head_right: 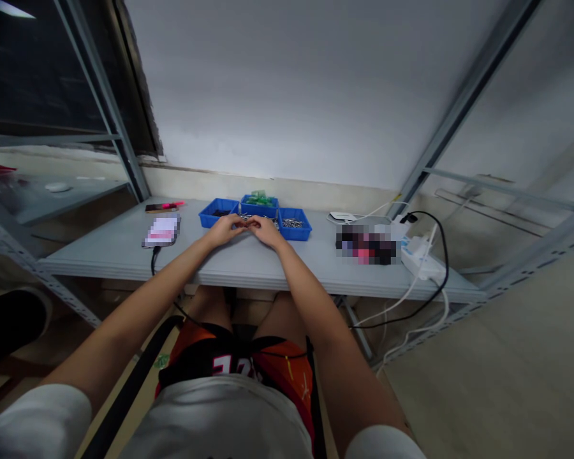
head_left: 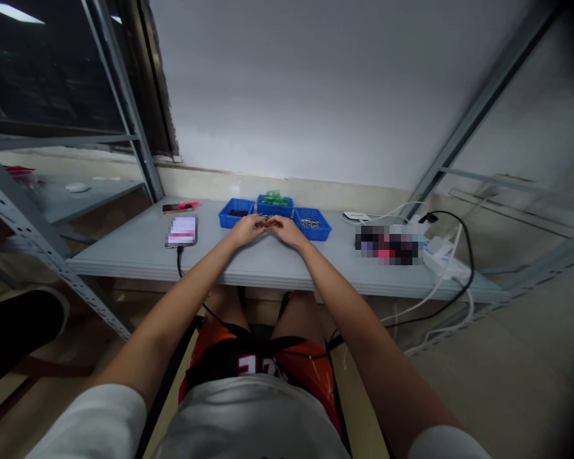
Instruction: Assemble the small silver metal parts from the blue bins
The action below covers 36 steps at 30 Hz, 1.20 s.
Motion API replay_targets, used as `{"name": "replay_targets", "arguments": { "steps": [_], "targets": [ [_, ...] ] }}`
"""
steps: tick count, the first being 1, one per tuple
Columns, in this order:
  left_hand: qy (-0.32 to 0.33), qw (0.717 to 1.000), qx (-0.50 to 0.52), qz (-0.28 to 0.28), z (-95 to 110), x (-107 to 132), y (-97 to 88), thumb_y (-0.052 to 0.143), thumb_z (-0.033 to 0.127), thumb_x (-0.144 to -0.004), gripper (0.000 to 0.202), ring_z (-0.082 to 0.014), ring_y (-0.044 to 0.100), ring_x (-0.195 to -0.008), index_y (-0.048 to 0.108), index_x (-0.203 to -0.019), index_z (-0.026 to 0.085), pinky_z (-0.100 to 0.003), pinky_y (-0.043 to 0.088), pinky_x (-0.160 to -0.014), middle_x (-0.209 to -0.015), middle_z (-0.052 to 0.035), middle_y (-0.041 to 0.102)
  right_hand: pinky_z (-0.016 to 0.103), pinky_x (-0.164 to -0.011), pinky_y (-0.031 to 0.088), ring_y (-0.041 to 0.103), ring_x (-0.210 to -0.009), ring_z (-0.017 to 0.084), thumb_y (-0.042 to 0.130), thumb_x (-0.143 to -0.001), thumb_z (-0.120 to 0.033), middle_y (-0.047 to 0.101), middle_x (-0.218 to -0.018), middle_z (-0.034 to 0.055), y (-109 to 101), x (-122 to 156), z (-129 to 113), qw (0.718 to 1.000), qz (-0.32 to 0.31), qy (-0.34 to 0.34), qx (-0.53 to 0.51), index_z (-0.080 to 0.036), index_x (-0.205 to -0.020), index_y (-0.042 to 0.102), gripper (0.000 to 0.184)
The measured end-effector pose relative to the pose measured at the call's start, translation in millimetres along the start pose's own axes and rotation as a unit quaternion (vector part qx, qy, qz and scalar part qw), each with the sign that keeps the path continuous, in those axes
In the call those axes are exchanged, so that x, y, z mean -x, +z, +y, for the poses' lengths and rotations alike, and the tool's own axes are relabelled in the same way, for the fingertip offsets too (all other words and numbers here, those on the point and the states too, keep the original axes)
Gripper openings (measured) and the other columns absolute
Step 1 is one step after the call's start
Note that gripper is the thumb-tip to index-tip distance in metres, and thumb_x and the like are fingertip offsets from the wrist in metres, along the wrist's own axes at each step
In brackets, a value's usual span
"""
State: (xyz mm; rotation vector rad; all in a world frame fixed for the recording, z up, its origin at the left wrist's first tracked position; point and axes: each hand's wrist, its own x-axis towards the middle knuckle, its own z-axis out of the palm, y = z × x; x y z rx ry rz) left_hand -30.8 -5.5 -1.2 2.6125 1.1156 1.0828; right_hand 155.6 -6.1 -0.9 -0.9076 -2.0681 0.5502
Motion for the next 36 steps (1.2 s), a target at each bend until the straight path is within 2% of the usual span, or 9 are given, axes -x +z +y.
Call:
{"name": "replay_targets", "arguments": {
  "steps": [4,10,14,21,28,36],
  "targets": [
    [-0.003,1.000,0.011,0.001,3.0,0.5,-1.6,0.054,0.031,-0.082,0.022,-0.0178,0.060,-0.080,0.068,-0.089,0.015,-0.029,0.046,-0.075,-0.087,-0.0069,0.067,0.031,-0.083,0.047,0.061,-0.082,0.015,0.055,-0.080,-0.021,0.069,-0.093,0.0047,0.2,0.1,2.5,1.000,0.013,0.000,-0.008,-0.015,-0.096,0.066,0.020],
    [-0.022,0.999,0.006,-0.026,6.3,1.4,-3.1,0.054,0.025,-0.078,0.018,-0.0176,0.060,-0.077,0.068,-0.082,0.014,-0.028,0.045,-0.072,-0.084,-0.0062,0.067,0.029,-0.078,0.048,0.061,-0.080,0.015,0.058,-0.080,-0.029,0.069,-0.093,0.0053,-0.1,-0.3,3.9,0.999,0.045,-0.003,-0.015,-0.016,-0.095,0.065,0.021],
    [-0.036,0.999,-0.010,0.009,3.5,1.4,-2.3,0.055,0.028,-0.079,0.020,-0.0182,0.059,-0.077,0.068,-0.084,0.014,-0.029,0.046,-0.072,-0.085,-0.0068,0.067,0.029,-0.077,0.047,0.061,-0.078,0.015,0.056,-0.082,-0.027,0.069,-0.089,0.0046,-2.1,-0.2,8.6,0.998,0.056,-0.003,0.016,-0.016,-0.091,0.066,0.017],
    [-0.027,0.999,-0.003,0.042,4.0,0.5,-1.8,0.055,0.027,-0.082,0.021,-0.0171,0.059,-0.077,0.068,-0.091,0.013,-0.029,0.046,-0.073,-0.087,-0.0074,0.065,0.026,-0.073,0.043,0.058,-0.074,0.014,0.055,-0.083,-0.023,0.068,-0.084,0.0034,-2.0,0.9,10.6,0.997,0.024,-0.013,0.066,-0.016,-0.090,0.067,0.016],
    [0.014,1.000,0.006,0.017,5.8,0.6,-1.4,0.054,0.028,-0.086,0.021,-0.0163,0.058,-0.075,0.069,-0.093,0.015,-0.029,0.046,-0.073,-0.087,-0.0063,0.064,0.026,-0.071,0.042,0.054,-0.070,0.014,0.056,-0.082,-0.024,0.065,-0.078,0.0033,5.3,2.2,5.6,0.995,-0.014,-0.023,0.093,-0.014,-0.089,0.067,0.016],
    [0.031,0.999,0.014,0.009,9.4,1.8,-3.3,0.055,0.027,-0.086,0.022,-0.0164,0.057,-0.077,0.069,-0.098,0.015,-0.029,0.045,-0.074,-0.086,-0.0057,0.064,0.030,-0.078,0.044,0.058,-0.079,0.017,0.054,-0.083,-0.018,0.069,-0.091,0.0064,7.2,2.1,5.0,0.996,-0.032,-0.023,0.075,-0.014,-0.110,0.067,0.030]
  ]
}}
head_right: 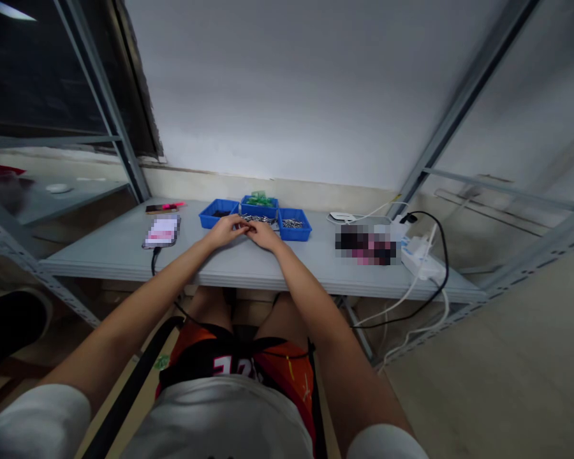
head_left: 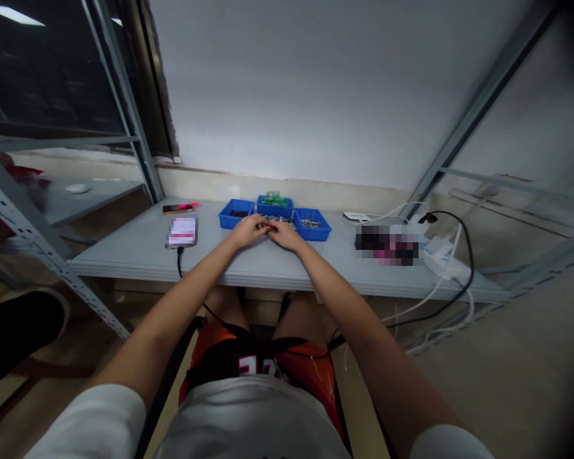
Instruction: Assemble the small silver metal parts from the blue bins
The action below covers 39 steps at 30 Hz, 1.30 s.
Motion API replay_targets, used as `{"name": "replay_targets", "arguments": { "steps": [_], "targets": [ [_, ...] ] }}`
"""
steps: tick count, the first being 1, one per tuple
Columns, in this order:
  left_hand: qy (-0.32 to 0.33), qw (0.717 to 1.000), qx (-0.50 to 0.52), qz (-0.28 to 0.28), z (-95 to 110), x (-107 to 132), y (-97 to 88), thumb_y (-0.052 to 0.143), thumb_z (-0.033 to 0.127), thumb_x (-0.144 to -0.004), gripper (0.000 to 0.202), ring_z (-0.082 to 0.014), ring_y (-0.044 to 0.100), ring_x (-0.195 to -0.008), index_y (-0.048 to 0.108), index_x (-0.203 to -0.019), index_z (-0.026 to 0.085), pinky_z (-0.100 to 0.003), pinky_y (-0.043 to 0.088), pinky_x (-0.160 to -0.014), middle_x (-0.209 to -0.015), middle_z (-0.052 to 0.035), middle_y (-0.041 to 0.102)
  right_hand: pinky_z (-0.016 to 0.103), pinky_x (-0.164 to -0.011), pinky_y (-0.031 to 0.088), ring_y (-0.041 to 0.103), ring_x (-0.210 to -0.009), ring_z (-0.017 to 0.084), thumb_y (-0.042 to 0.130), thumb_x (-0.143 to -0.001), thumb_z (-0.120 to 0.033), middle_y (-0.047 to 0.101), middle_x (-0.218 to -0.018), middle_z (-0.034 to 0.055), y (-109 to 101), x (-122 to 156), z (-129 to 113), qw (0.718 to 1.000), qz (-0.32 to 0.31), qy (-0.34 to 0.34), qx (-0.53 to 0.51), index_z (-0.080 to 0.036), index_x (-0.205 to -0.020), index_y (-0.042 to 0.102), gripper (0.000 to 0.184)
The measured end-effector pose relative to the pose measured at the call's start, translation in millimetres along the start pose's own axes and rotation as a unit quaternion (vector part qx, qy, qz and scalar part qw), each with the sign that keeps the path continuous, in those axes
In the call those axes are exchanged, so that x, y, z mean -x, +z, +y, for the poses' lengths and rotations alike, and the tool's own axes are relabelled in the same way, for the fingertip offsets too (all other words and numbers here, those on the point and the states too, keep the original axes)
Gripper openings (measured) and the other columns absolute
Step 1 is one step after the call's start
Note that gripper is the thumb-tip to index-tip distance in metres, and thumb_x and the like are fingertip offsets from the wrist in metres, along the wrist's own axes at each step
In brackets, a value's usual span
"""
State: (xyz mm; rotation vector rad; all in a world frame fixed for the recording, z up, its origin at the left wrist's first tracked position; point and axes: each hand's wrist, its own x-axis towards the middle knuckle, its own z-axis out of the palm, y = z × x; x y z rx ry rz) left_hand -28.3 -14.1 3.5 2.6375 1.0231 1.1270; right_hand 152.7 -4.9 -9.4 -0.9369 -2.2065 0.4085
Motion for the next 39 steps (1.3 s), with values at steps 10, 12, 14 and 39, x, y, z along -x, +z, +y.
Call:
{"name": "replay_targets", "arguments": {
  "steps": [10,12,14,39],
  "targets": [
    [0.003,1.000,-0.002,0.009,1.0,-0.9,0.0,0.056,0.027,-0.085,0.021,-0.0161,0.057,-0.076,0.070,-0.098,0.016,-0.029,0.045,-0.074,-0.085,-0.0051,0.065,0.031,-0.082,0.044,0.059,-0.083,0.017,0.053,-0.082,-0.015,0.068,-0.096,0.0079,-0.5,0.1,-4.7,1.000,0.004,0.004,-0.024,-0.012,-0.114,0.065,0.034],
    [-0.005,1.000,-0.006,0.016,1.1,-0.8,0.0,0.055,0.028,-0.086,0.021,-0.0159,0.057,-0.075,0.070,-0.096,0.016,-0.029,0.046,-0.074,-0.085,-0.0053,0.064,0.031,-0.080,0.045,0.058,-0.080,0.016,0.053,-0.083,-0.019,0.068,-0.091,0.0068,-1.0,0.0,-5.5,1.000,0.010,0.014,-0.020,-0.012,-0.108,0.067,0.029],
    [-0.018,0.999,-0.009,0.026,1.7,-0.7,-0.4,0.055,0.030,-0.086,0.022,-0.0159,0.057,-0.074,0.069,-0.094,0.016,-0.029,0.046,-0.073,-0.086,-0.0059,0.064,0.030,-0.078,0.045,0.057,-0.077,0.016,0.054,-0.083,-0.023,0.067,-0.087,0.0058,-1.9,0.0,-6.1,0.999,0.021,0.023,-0.018,-0.012,-0.099,0.068,0.023],
    [-0.057,0.998,-0.016,0.016,-5.2,0.1,1.8,0.053,0.029,-0.082,0.022,-0.0166,0.056,-0.072,0.067,-0.089,0.014,-0.029,0.045,-0.070,-0.085,-0.0069,0.065,0.028,-0.076,0.044,0.057,-0.077,0.015,0.054,-0.083,-0.031,0.067,-0.085,0.0033,-13.2,-1.1,-15.6,0.990,0.130,0.005,-0.057,-0.017,-0.083,0.062,0.016]
  ]
}}
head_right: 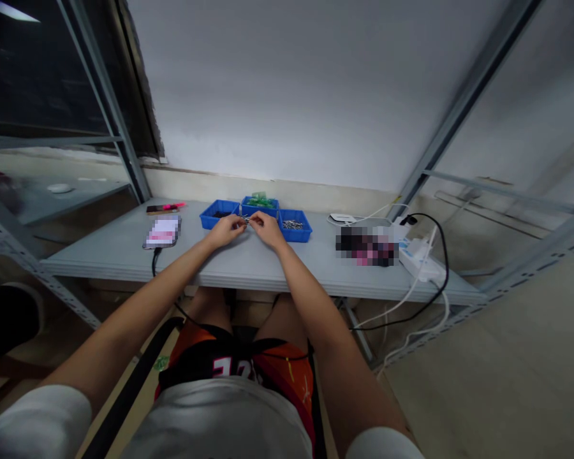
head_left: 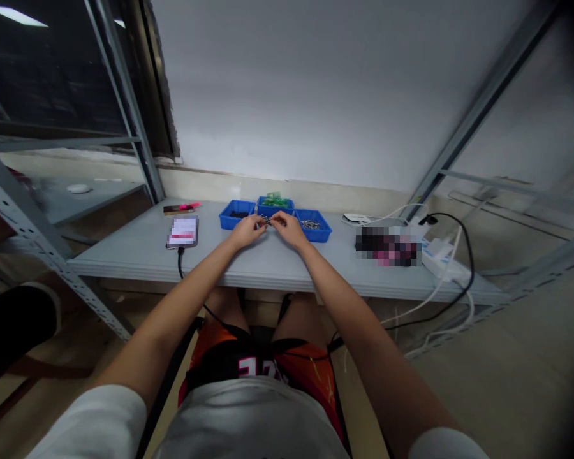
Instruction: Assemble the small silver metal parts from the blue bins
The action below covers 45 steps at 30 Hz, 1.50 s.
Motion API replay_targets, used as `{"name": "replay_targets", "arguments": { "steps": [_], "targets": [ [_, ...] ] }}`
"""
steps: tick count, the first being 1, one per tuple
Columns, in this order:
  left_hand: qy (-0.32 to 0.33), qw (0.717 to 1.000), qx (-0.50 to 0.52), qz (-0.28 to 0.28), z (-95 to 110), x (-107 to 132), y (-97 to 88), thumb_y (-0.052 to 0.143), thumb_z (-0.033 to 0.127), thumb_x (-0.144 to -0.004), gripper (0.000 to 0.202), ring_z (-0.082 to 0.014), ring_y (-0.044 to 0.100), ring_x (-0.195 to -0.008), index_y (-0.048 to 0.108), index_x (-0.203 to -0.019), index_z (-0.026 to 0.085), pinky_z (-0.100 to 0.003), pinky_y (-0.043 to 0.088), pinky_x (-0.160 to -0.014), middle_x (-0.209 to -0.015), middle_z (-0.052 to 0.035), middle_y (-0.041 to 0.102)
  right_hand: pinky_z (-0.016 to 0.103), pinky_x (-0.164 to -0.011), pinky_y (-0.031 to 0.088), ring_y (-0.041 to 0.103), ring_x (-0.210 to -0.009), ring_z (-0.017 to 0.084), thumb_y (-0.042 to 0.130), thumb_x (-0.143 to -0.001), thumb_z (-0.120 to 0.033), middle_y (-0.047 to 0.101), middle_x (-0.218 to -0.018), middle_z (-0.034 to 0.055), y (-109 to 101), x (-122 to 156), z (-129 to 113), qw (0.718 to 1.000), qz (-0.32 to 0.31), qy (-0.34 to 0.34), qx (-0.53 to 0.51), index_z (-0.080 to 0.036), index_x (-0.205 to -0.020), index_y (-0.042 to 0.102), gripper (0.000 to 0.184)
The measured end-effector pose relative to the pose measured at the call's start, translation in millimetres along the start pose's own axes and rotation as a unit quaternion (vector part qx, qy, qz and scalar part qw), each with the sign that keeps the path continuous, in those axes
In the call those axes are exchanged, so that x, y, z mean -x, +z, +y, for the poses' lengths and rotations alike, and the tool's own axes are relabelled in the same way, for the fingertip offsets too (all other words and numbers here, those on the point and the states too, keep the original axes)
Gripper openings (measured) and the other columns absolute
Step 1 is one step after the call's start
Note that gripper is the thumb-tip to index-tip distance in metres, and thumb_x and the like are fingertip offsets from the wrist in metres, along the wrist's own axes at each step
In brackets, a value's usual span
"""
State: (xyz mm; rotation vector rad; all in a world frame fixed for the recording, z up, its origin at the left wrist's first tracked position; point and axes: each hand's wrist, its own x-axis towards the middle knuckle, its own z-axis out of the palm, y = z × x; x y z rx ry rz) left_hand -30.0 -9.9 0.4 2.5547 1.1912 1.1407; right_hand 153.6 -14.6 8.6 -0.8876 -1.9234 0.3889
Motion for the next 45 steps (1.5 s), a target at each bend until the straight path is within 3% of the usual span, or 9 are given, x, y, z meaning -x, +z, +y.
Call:
{"name": "replay_targets", "arguments": {
  "steps": [11,22,33,45],
  "targets": [
    [-0.002,0.998,0.012,0.059,1.3,-2.5,-1.3,0.053,0.028,-0.086,0.020,-0.0162,0.057,-0.075,0.067,-0.093,0.015,-0.029,0.046,-0.075,-0.087,-0.0062,0.064,0.027,-0.074,0.043,0.057,-0.075,0.014,0.055,-0.081,-0.026,0.067,-0.083,0.0034,-1.7,0.3,7.1,0.999,-0.024,0.009,0.042,-0.016,-0.085,0.064,0.014],
    [0.047,0.998,0.027,0.013,5.8,0.1,-2.1,0.053,0.032,-0.088,0.023,-0.0149,0.056,-0.072,0.067,-0.096,0.016,-0.028,0.045,-0.072,-0.086,-0.0055,0.062,0.028,-0.072,0.041,0.053,-0.073,0.015,0.051,-0.085,-0.026,0.063,-0.079,0.0028,3.3,4.7,5.4,0.993,-0.094,-0.020,0.074,-0.015,-0.093,0.066,0.021],
    [0.031,0.999,0.024,0.024,7.6,-0.5,-3.8,0.053,0.034,-0.088,0.025,-0.0160,0.057,-0.073,0.068,-0.094,0.015,-0.029,0.046,-0.073,-0.088,-0.0066,0.063,0.028,-0.074,0.042,0.056,-0.077,0.016,0.055,-0.083,-0.029,0.065,-0.084,0.0037,4.7,3.6,7.3,0.994,-0.096,-0.023,0.048,-0.015,-0.094,0.066,0.021],
    [0.071,0.996,0.045,0.035,6.5,0.7,-3.0,0.056,0.033,-0.087,0.024,-0.0139,0.055,-0.070,0.069,-0.099,0.016,-0.028,0.045,-0.071,-0.085,-0.0051,0.062,0.029,-0.075,0.042,0.057,-0.078,0.017,0.053,-0.081,-0.023,0.065,-0.086,0.0046,3.0,2.4,4.0,0.996,-0.075,-0.013,0.053,-0.014,-0.096,0.067,0.022]
  ]
}}
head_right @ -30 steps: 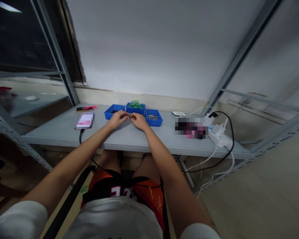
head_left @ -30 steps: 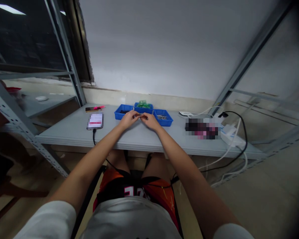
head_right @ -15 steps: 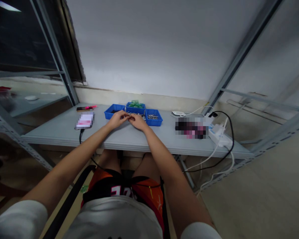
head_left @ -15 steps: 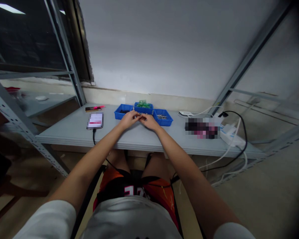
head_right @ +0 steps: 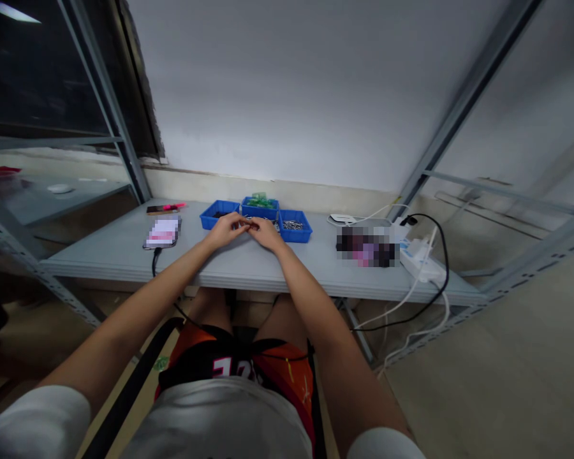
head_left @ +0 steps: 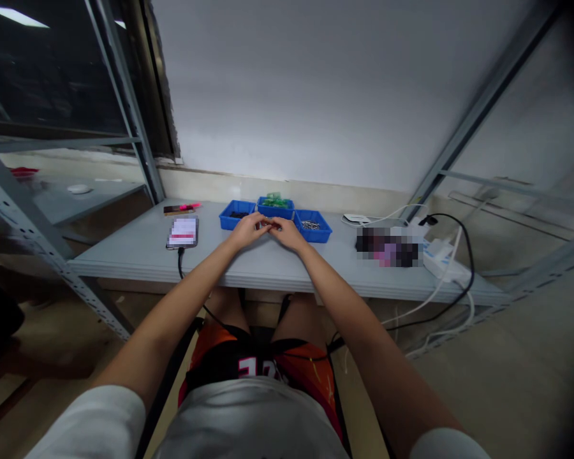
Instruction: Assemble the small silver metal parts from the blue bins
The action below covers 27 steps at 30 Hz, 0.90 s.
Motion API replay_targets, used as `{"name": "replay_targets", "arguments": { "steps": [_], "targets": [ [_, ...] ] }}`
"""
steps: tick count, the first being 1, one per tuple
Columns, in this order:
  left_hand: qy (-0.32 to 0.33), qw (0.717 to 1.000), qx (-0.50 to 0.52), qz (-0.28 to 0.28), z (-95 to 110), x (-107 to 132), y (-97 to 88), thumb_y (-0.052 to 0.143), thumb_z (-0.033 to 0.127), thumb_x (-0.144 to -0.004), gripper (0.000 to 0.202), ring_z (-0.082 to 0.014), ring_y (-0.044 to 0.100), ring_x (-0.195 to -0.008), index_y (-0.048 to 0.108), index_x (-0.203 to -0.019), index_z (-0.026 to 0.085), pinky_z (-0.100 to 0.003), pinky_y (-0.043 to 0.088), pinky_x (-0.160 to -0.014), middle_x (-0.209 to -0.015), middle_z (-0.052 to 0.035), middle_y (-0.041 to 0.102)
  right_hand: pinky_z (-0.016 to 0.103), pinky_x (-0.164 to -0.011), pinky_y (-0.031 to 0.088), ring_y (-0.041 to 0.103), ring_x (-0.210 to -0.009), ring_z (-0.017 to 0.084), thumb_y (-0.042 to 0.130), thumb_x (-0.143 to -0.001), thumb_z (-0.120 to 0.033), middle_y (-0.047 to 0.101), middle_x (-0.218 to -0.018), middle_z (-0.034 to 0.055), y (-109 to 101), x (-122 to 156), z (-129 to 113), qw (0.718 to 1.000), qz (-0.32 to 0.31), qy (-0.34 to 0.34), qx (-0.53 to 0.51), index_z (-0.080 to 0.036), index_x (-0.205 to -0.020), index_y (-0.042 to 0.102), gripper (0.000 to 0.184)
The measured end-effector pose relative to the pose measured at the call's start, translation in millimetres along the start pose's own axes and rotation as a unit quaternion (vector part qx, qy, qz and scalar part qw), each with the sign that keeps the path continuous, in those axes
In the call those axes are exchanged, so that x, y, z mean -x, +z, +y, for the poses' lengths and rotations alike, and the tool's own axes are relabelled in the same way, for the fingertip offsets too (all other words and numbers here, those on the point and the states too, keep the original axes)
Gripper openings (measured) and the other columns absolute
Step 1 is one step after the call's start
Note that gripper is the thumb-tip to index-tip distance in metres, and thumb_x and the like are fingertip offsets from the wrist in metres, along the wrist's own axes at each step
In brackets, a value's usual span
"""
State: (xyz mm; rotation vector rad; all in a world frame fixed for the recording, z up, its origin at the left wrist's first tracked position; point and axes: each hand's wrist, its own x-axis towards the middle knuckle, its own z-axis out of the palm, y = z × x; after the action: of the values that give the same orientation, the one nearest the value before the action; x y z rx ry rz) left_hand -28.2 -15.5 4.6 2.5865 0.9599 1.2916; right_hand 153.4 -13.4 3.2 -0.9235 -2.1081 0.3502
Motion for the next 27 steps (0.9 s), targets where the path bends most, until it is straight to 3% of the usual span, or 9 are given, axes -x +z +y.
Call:
{"name": "replay_targets", "arguments": {
  "steps": [17,27],
  "targets": [
    [-0.014,1.000,-0.008,0.012,0.7,-1.5,-1.3,0.056,0.031,-0.086,0.024,-0.0144,0.055,-0.070,0.069,-0.098,0.014,-0.028,0.045,-0.071,-0.087,-0.0060,0.064,0.026,-0.070,0.039,0.053,-0.072,0.014,0.056,-0.082,-0.024,0.061,-0.079,0.0019,1.3,-2.3,5.4,0.999,0.034,-0.032,0.020,-0.015,-0.086,0.064,0.013],
    [-0.007,1.000,-0.004,0.009,0.3,-1.3,-0.8,0.057,0.031,-0.086,0.024,-0.0141,0.055,-0.069,0.070,-0.098,0.015,-0.028,0.045,-0.070,-0.085,-0.0056,0.063,0.026,-0.071,0.040,0.054,-0.074,0.015,0.056,-0.081,-0.021,0.062,-0.080,0.0025,1.0,-2.5,5.9,0.998,0.023,-0.026,0.042,-0.016,-0.087,0.064,0.012]
  ]
}}
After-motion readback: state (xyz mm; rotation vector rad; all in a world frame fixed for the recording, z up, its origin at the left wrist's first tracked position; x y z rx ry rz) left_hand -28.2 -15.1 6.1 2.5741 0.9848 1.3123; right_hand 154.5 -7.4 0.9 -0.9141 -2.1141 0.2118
